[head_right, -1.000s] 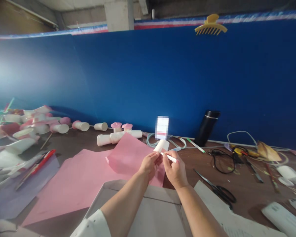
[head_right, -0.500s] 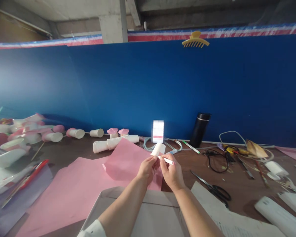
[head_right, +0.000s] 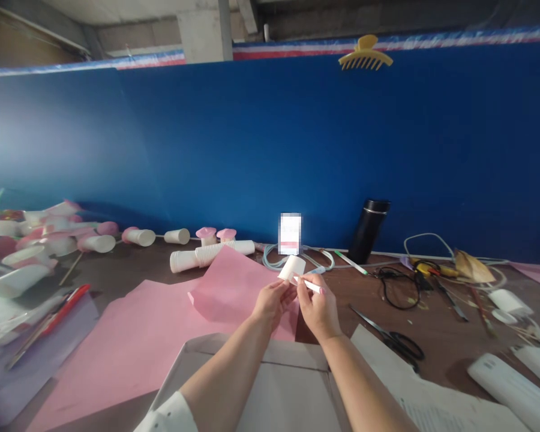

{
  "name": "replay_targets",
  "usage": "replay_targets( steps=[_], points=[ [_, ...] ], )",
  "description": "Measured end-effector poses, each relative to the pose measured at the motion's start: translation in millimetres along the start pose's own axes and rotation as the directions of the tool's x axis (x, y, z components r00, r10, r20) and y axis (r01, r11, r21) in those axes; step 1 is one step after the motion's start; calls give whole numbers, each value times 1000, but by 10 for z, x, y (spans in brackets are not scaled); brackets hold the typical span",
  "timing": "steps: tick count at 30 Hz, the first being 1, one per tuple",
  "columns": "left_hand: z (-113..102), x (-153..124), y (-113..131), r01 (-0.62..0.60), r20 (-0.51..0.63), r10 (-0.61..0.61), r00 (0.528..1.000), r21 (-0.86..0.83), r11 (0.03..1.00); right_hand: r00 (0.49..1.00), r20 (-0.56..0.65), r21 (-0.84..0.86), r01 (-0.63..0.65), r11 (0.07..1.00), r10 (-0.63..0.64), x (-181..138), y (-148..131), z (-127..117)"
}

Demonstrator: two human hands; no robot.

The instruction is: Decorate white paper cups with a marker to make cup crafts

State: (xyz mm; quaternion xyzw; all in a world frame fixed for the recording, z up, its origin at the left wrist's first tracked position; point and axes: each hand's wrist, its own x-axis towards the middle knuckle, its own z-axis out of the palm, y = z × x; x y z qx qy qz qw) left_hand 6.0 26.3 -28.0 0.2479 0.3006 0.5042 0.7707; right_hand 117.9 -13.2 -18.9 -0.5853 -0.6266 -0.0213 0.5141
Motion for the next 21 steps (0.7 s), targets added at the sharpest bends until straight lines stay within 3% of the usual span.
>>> replay_targets(
  steps=[10,21],
  points=[
    [12,-31,24,77,-38,-74,997,84,993,998,-24,10,-52,999,52,18,75,16],
    [17,-42,32,84,-39,-80,996,95,992,998,-24,-2,-53,999,53,11,105,24]
  ],
)
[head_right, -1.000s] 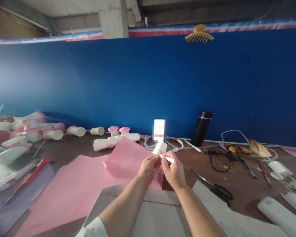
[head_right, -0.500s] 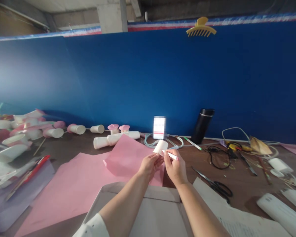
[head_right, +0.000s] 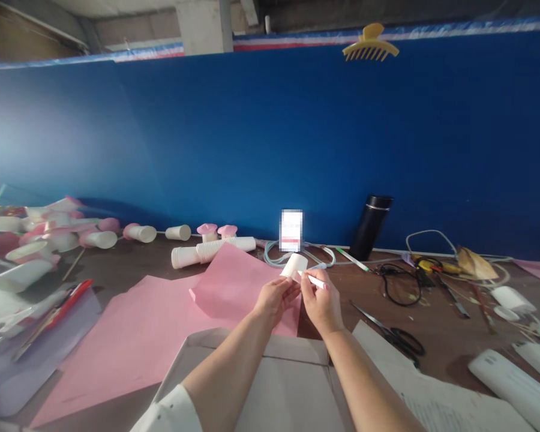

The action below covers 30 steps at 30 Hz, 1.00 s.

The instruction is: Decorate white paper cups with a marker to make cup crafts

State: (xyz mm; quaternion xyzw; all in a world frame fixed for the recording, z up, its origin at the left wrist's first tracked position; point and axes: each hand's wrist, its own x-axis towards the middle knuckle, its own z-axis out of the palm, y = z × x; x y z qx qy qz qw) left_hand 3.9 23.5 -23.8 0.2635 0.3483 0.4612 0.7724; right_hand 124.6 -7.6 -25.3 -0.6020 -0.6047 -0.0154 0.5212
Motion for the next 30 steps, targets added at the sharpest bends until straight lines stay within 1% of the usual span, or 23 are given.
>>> replay_targets(
  steps=[5,8,19,25,30],
  points=[
    [-2,-9,-6,-55,56,60,997,-78,995,999,11,-32,33,999,-32,5,-53,-22],
    [-2,-18,-4,-68,83,76,994,-98,993,999,14,-54,44,998,-43,3,-84,-36],
    [-6,15,-26,-98,80,110,991,-146,984,998,52,-52,29,998,-27,-13,-112,-51],
    [-12,22,-34,-94,70,102,992,-111,989,998,65,-30,25,999,-23,-22,-127,-59],
    [-12,32,-41,-108,86,119,989,-122,987,998,53,-33,36,999,-34,-20,-132,-50]
  ],
)
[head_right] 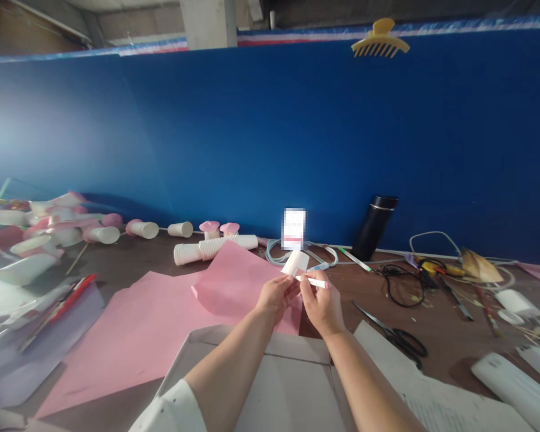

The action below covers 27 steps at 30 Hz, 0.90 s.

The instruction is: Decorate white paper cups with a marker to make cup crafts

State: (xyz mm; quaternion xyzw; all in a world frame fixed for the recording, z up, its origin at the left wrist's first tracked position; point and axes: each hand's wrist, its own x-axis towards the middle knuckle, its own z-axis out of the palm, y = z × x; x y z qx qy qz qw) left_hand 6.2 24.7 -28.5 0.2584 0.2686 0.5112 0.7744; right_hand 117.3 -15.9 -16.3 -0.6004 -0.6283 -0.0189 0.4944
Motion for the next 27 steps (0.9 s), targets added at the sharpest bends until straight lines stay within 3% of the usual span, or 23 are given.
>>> replay_targets(
  steps=[27],
  points=[
    [29,-23,26,77,-44,-75,996,49,996,998,-64,14,-19,1000,20,11,79,51]
  ],
)
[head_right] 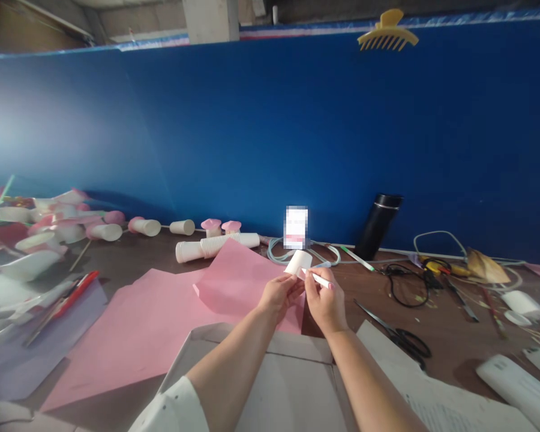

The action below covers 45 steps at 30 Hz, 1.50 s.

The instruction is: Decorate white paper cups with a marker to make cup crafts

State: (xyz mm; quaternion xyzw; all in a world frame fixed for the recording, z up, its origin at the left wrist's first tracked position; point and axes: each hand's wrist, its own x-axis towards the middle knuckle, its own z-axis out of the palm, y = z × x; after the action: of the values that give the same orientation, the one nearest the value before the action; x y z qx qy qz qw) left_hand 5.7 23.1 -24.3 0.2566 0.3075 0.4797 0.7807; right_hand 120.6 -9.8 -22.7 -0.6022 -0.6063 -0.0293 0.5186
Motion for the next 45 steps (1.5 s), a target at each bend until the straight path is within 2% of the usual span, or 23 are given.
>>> replay_targets(
  steps=[6,13,20,28,37,45],
  points=[
    [-7,4,-3,19,-21,-18,1000,31,999,1000,0,-4,2,1000,-2,4,4,-8],
    [-23,8,-17,-54,59,56,997,-33,998,999,29,0,-14,1000,14,3,-46,-35],
    [-43,22,-32,-73,81,76,994,-50,996,999,39,-18,-13,1000,14,6,-76,-52],
    [-25,11,-25,-61,36,62,997,-41,997,999,45,-27,-3,1000,4,5,-98,-61],
    [-16,4,-14,-55,27,56,998,-33,998,997,76,-24,-20,1000,22,2,-113,-73],
    [-28,30,-27,-57,24,58,998,-40,998,998,55,-23,4,1000,-2,-1,-103,-50]
  ],
)
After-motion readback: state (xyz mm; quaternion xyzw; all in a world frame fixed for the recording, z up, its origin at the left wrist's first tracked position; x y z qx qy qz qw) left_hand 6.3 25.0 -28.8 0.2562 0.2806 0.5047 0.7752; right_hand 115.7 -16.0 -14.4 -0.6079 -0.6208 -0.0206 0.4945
